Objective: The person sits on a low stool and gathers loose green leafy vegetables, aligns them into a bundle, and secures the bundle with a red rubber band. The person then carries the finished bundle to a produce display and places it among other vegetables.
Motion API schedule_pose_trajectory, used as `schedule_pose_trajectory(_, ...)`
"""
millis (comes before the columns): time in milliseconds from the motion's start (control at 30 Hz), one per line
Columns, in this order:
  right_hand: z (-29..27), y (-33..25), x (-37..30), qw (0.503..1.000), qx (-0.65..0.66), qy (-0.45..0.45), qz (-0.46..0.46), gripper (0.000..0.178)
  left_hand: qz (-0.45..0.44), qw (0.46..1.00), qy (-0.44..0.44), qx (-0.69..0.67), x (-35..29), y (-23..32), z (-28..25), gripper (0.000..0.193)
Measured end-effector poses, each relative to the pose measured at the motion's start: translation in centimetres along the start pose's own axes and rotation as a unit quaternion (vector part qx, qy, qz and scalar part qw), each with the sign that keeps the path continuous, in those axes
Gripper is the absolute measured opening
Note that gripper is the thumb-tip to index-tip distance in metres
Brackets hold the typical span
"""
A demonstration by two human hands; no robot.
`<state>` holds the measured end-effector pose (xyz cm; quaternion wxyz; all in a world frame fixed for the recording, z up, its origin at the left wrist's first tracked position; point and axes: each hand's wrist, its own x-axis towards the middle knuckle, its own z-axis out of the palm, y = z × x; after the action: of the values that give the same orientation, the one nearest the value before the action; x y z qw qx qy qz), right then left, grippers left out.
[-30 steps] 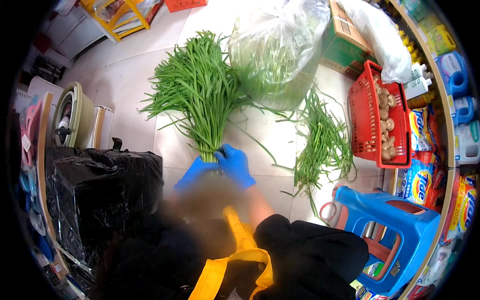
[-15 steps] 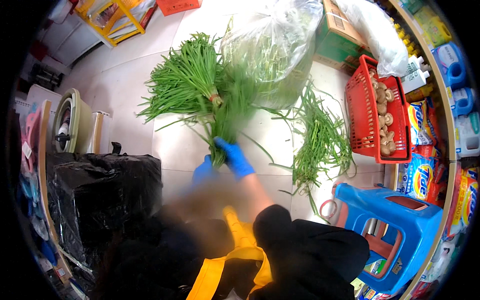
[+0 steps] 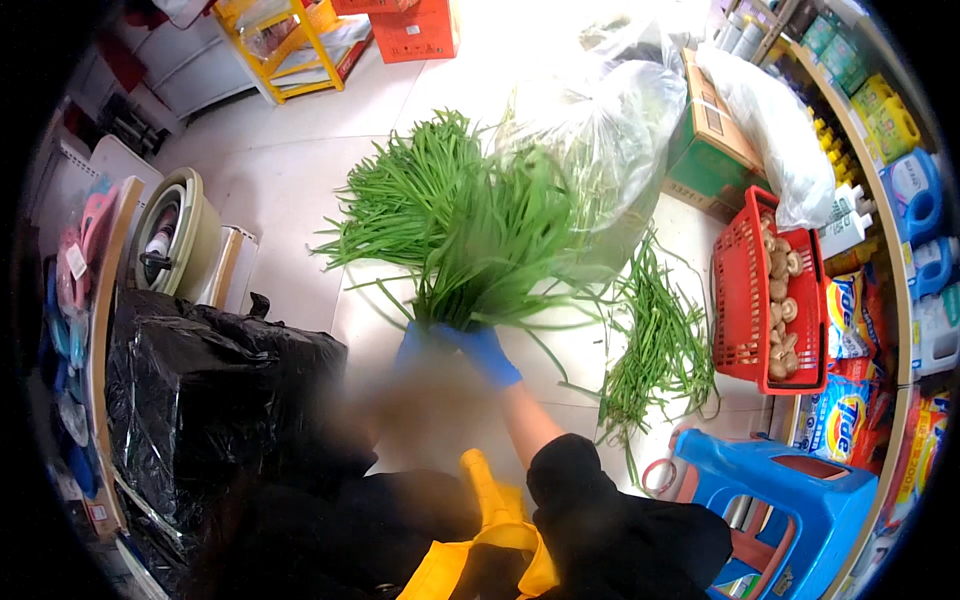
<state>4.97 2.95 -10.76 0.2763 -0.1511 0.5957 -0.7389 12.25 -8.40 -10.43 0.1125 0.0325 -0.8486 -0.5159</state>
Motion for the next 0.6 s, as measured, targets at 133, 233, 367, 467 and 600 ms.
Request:
schedule_pose_trajectory(133, -0.9, 3.6, 0.0, 0.999, -0.041, -0.002, -0.003, 0.038, -0.142, 0.93, -0.032, -0.337, 0.2, -3.2, 1.7, 0.049)
schedule_pose_trajectory(233, -1.6, 5.2, 0.8, 0.996, -0.085, -0.005, 0.015, 0.035, -0.262, 0.861, -0.064, -0.431, 0.1, -6.4, 3.2, 0.036)
schedule_pose_trajectory(367, -0.3, 0.6, -0.2, 0.995, 0.016, 0.048, 0.084, 0.034, -0.078, 0.981, -0.056, -0.169, 0.3, -7.4, 5.5, 0.029)
schedule_pose_trajectory(467, -0.6, 5.8, 0.1, 0.97, -0.214, 0.113, -0.033, 0.035, -0.059, 0.997, -0.052, -0.01, -1.1, -11.0, 7.7, 0.032)
schedule_pose_trajectory(600, 1.0, -1.8, 2.1, 0.925, -0.369, -0.083, 0.048, 0.037, -0.183, 0.903, 0.04, -0.386, -2.3, -15.1, 8.7, 0.02)
